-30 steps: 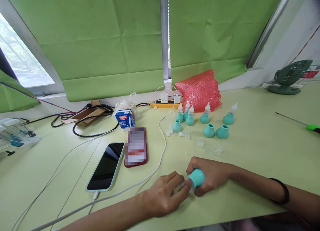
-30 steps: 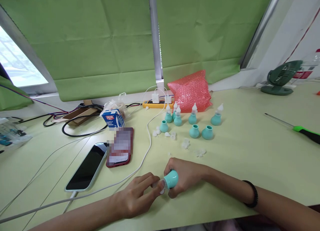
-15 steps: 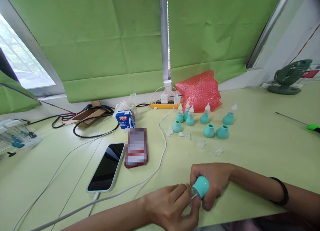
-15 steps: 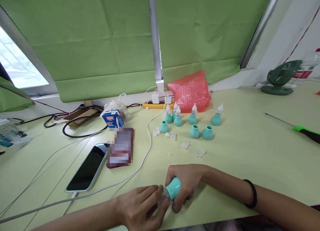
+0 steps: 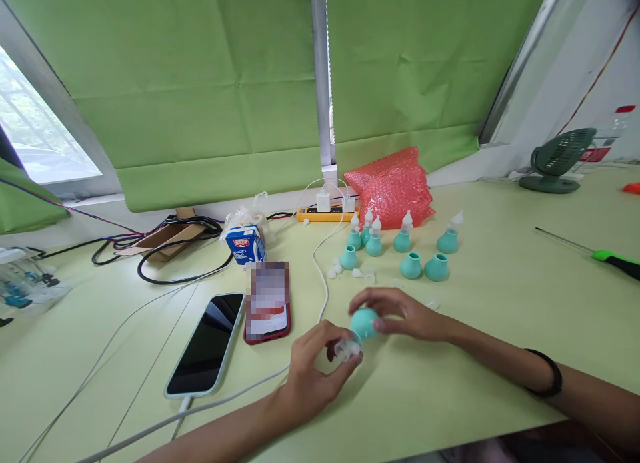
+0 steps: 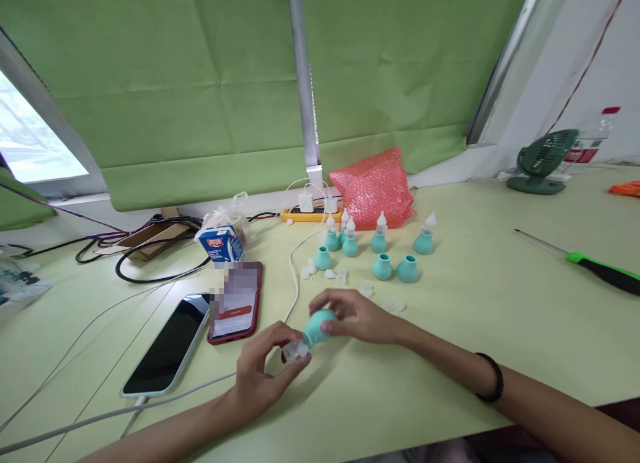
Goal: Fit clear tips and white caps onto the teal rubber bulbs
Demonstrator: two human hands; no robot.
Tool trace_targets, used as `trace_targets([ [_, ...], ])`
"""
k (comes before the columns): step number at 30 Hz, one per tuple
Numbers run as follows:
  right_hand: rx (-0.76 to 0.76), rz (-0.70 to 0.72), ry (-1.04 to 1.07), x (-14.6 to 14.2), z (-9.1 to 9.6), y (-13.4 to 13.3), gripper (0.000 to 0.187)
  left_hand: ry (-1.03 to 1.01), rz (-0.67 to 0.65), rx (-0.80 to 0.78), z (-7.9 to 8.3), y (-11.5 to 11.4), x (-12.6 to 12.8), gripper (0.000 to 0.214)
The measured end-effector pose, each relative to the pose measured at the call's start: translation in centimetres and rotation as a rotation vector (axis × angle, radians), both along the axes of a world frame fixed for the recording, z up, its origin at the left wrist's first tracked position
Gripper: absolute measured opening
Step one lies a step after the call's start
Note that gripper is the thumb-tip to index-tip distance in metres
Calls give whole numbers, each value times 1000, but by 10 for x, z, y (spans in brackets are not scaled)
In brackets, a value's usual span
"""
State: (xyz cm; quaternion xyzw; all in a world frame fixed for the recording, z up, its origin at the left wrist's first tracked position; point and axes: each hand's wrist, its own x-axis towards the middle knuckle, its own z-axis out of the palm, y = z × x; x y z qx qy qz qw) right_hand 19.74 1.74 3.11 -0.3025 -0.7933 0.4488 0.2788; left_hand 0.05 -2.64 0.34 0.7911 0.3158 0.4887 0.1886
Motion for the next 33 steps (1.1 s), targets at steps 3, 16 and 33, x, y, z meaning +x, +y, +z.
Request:
trace_targets([
  [3,453,-265,-170,7,-4,12,40,-22,73,-43,-2,2,0,13],
  [16,790,-358,-796,5,-28,33,32,125,-46,-397,6,0,-2,27],
  [33,-63,-401,262,-6,-11,11,24,79,66,-402,2,0,-3,26],
])
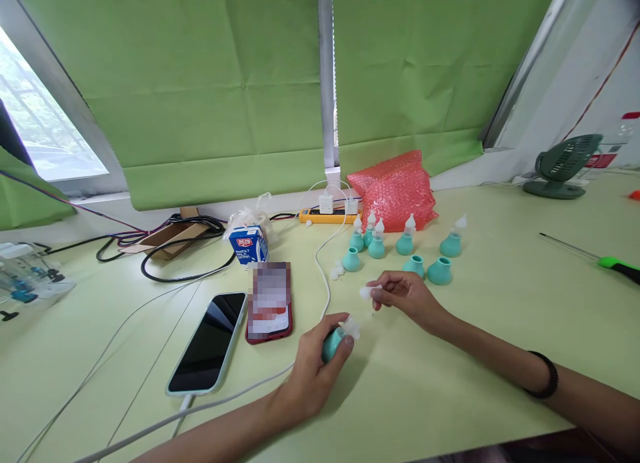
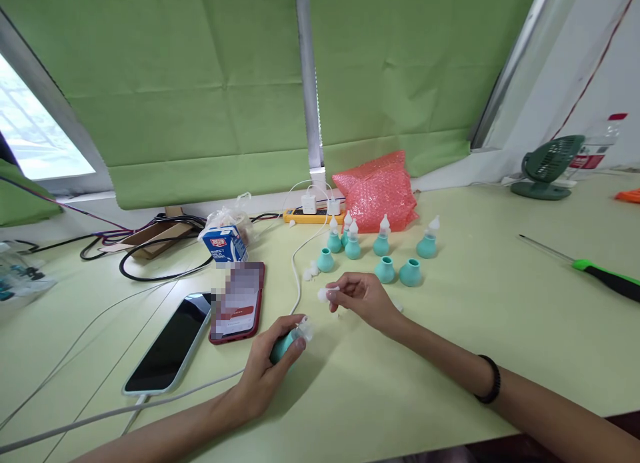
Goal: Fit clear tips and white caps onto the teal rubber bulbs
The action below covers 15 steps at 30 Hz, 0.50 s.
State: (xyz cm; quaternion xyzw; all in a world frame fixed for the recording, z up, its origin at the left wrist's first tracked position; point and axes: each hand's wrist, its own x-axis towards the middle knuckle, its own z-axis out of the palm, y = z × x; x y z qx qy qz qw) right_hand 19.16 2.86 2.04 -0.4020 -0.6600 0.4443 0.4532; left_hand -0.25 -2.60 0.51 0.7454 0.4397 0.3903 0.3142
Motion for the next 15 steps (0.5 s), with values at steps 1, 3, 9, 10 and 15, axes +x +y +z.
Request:
trace_targets([
  [1,-78,46,42,-1,2,-3,25,6,10,-1,1,1,0,27],
  [3,-167,128,91,-3,3,-8,26,-2,24,3,1,2,2,27],
  [9,-236,281,119,-4,-4,-10,25,-26,39,8,0,3,3,25],
  [10,-236,299,102,-3,-5,-9,25,-19,41,25,0,3,3,25],
  [15,-245,319,-10,1,-4,-9,27,99,49,118,-1,3,3,24],
])
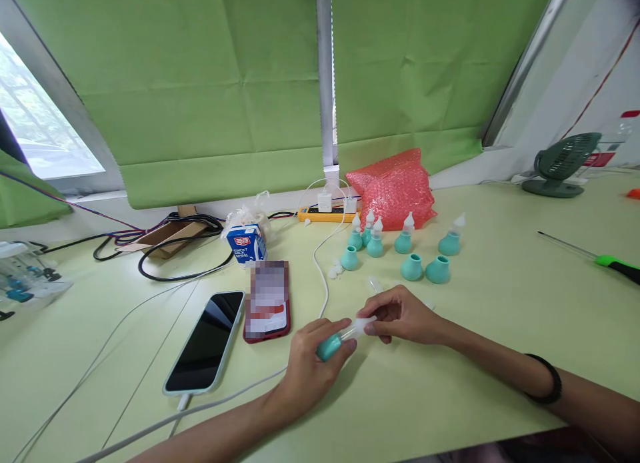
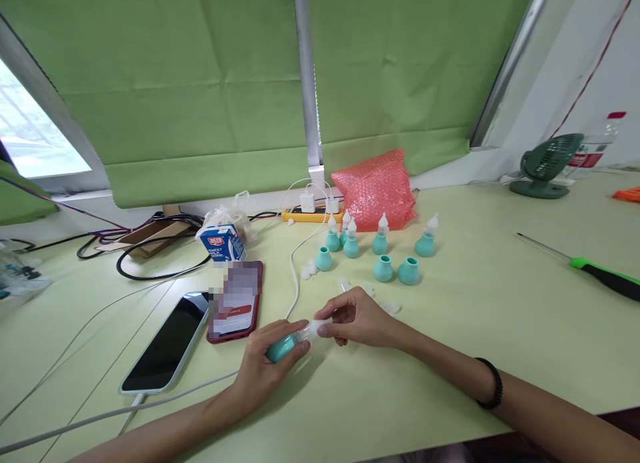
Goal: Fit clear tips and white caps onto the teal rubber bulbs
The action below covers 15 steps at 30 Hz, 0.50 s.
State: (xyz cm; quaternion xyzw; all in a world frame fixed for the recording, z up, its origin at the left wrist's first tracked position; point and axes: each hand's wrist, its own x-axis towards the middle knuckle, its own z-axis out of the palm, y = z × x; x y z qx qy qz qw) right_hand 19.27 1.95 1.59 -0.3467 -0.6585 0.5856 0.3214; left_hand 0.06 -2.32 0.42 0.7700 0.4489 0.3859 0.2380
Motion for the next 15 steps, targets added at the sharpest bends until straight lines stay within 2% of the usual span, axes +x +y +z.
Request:
trace_targets([
  [10,-51,78,-69,0,-4,1,22,175,-12,259,-2,0,1,21],
  [15,-95,80,-8,-4,-5,-1,24,195,0,385,0,-1,1,20],
])
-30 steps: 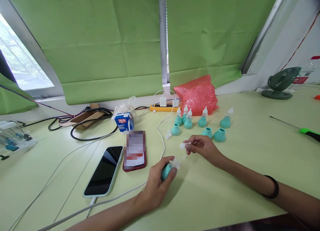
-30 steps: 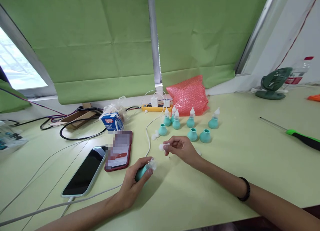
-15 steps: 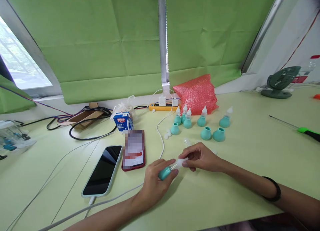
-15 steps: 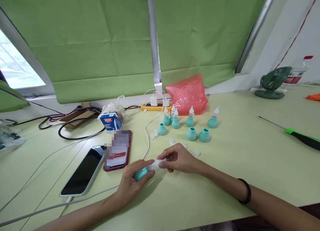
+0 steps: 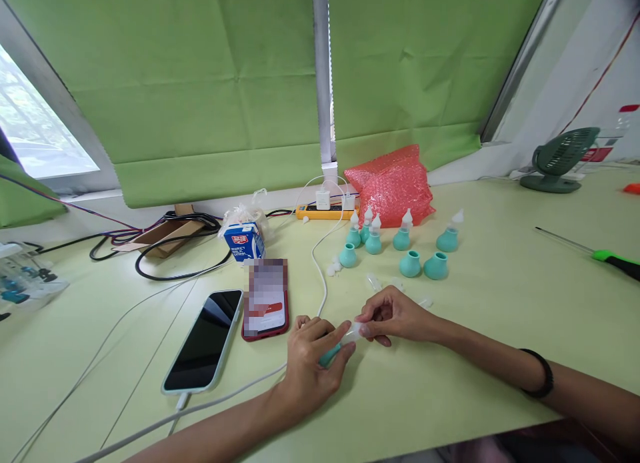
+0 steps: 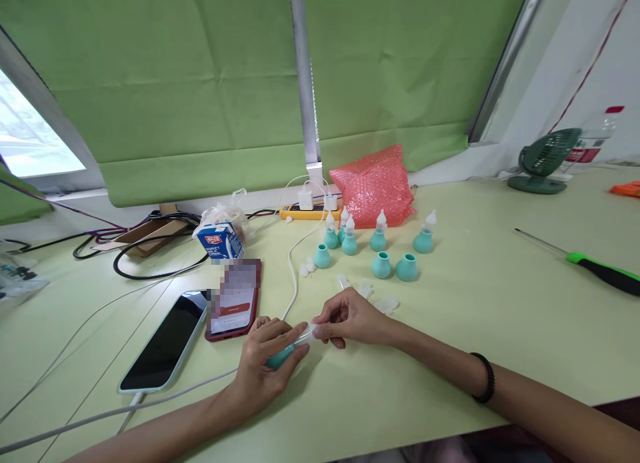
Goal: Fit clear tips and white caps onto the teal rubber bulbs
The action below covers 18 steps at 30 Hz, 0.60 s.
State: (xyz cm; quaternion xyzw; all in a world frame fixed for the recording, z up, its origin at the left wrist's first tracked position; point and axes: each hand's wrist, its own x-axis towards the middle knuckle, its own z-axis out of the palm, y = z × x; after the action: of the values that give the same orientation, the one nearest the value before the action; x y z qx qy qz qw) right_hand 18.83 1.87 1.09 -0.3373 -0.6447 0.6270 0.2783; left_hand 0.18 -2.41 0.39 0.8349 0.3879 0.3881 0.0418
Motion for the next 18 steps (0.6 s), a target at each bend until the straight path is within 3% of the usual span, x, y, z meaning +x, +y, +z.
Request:
trace_targets([
  [4,-34,8,71,-4,-6,0,26,8,-21,92,-1,0,-1,19],
  [9,-28,-34,134,-7,-5,-4,27,-3,-36,82,-2,0,-2,18],
  [14,33,-157,128,-14,3,-13,29,-62,-76,9,-3,1,-1,20],
  [18,198,-343,93,-15,21,-17,32,-105,-99,-93,-3,2,-3,31],
])
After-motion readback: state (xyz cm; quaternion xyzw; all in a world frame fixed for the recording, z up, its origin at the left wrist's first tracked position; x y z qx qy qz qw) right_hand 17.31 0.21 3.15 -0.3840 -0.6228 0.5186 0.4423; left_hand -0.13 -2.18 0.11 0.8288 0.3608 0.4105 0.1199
